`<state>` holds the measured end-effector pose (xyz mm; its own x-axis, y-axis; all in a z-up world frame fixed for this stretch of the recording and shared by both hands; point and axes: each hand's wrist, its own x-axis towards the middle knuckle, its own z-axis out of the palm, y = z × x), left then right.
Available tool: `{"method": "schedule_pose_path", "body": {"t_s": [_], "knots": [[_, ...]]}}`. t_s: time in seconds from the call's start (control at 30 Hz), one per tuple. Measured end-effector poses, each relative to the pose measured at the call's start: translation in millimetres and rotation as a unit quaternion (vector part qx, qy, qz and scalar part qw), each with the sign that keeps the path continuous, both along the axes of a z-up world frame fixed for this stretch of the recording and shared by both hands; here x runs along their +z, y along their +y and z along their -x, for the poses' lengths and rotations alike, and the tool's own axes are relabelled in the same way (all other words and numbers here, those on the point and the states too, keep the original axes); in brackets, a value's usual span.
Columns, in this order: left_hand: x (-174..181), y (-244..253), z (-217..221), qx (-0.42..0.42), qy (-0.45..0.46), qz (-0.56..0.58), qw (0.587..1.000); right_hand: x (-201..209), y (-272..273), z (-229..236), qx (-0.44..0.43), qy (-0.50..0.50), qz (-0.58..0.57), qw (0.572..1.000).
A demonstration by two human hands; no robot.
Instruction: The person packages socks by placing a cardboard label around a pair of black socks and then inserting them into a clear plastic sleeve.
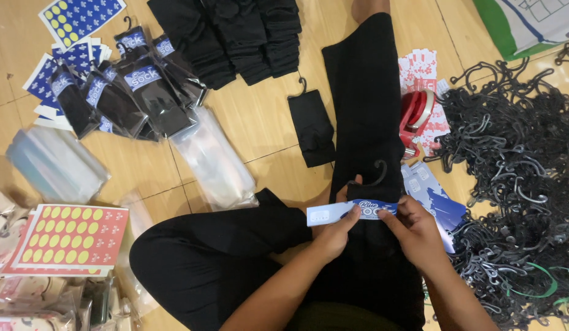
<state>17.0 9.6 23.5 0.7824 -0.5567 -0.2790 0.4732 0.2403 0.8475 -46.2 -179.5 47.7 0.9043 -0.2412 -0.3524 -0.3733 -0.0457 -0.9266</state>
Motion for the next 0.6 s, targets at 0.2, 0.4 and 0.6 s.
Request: {"method": "schedule_pose_path", "body": {"t_s": [0.2, 0.4, 0.6], "knots": [[-5, 37, 27, 0.309, -0.070, -0.217, 0.923, 8, -2, -2, -0.048, 0.000, 0.114, 0.992], [49, 17, 16, 0.093, -0.201, -0.241, 0.945, 6, 8, 2, -0.027, -0.003, -0.002, 1.000], [47, 2, 8, 0.065, -0.008, -0.073, 0.995, 16, 13, 2, -0.040, 0.019, -0.058, 0.997]]}}
